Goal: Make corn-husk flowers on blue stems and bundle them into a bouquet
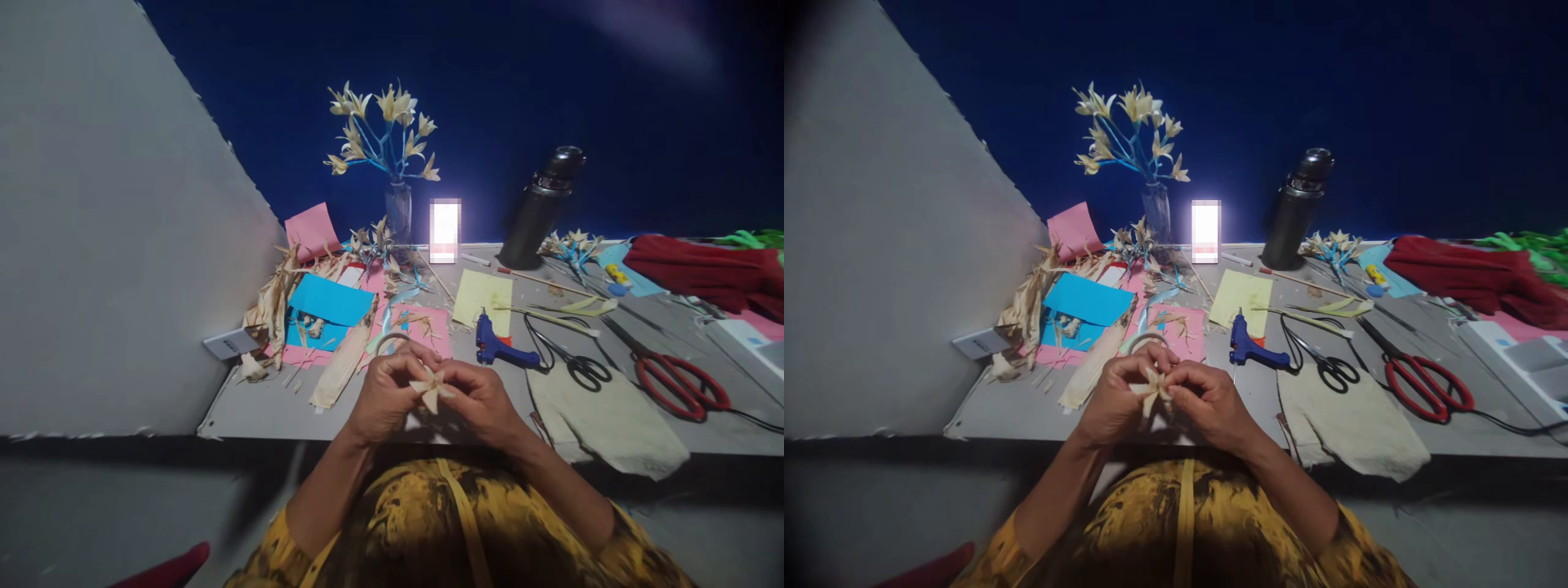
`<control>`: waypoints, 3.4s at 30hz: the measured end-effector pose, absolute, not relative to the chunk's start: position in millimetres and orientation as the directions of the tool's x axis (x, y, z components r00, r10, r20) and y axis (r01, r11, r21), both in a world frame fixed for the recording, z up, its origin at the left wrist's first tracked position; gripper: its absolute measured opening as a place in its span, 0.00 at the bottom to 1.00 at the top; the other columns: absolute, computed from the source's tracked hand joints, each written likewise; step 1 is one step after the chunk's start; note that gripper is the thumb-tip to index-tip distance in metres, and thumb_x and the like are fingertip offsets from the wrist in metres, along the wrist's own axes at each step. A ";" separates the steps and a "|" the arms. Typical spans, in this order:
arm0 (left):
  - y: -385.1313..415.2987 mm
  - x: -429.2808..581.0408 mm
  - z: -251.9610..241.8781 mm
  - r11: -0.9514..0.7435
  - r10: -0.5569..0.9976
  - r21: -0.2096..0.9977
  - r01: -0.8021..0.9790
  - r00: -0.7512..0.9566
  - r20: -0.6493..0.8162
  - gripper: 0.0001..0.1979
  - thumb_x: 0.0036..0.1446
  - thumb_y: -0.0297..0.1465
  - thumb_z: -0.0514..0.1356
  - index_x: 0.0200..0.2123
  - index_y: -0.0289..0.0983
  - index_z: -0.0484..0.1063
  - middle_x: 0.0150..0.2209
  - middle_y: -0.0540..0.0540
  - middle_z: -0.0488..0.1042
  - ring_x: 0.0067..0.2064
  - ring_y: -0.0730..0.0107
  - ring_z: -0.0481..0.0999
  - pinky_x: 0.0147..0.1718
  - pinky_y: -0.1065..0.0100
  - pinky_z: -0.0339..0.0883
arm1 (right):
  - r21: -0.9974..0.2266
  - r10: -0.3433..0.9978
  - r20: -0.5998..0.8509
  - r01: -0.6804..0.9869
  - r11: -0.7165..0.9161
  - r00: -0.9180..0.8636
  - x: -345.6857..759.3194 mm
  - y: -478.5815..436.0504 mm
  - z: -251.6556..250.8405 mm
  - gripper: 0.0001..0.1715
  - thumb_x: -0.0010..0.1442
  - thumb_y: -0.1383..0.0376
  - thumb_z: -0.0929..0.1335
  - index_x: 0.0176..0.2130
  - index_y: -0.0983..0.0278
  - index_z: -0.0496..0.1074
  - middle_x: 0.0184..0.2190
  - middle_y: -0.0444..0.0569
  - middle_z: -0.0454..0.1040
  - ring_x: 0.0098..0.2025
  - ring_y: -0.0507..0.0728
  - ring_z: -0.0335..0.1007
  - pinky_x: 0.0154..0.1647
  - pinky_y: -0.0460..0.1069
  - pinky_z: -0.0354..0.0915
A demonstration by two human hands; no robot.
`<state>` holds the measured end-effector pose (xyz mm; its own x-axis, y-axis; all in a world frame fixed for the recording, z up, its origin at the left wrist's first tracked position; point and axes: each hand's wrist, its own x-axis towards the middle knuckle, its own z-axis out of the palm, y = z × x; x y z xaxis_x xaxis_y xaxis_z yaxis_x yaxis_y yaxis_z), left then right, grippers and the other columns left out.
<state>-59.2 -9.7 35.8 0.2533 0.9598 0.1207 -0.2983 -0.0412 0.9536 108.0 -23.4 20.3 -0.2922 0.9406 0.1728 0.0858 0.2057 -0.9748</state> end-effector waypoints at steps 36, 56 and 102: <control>-14.6 -40.0 26.9 0.191 0.979 0.847 -0.496 0.028 -0.204 0.13 0.38 0.32 0.76 0.29 0.35 0.81 0.31 0.47 0.78 0.31 0.71 0.76 0.31 0.71 0.72 | -0.989 0.961 0.132 -0.100 0.111 -0.243 105.4 -10.4 14.6 0.11 0.60 0.60 0.68 0.33 0.64 0.77 0.29 0.45 0.77 0.32 0.53 0.71 0.36 0.47 0.65; -19.0 -115.0 58.5 0.160 0.951 0.818 -0.553 -0.135 -0.278 0.15 0.40 0.32 0.76 0.27 0.33 0.75 0.31 0.48 0.71 0.36 0.70 0.72 0.37 0.68 0.76 | -0.877 0.958 0.064 0.442 0.188 -0.280 157.0 -76.2 -2.0 0.14 0.67 0.62 0.64 0.32 0.61 0.76 0.23 0.43 0.75 0.29 0.54 0.72 0.35 0.47 0.63; -8.2 -66.5 41.7 0.096 0.994 0.905 -0.415 -0.009 -0.110 0.15 0.49 0.38 0.71 0.36 0.36 0.77 0.39 0.44 0.79 0.36 0.69 0.76 0.32 0.71 0.70 | -0.908 0.985 -0.141 -0.383 -0.168 -0.098 83.1 31.9 33.0 0.20 0.45 0.55 0.78 0.26 0.65 0.71 0.16 0.37 0.65 0.17 0.45 0.54 0.18 0.42 0.50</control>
<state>-66.5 -8.2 41.7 -0.0095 0.9939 -0.1098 -0.4146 0.0960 0.9049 83.1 31.9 33.0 -0.0980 0.9851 -0.1411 -0.3829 -0.1682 -0.9084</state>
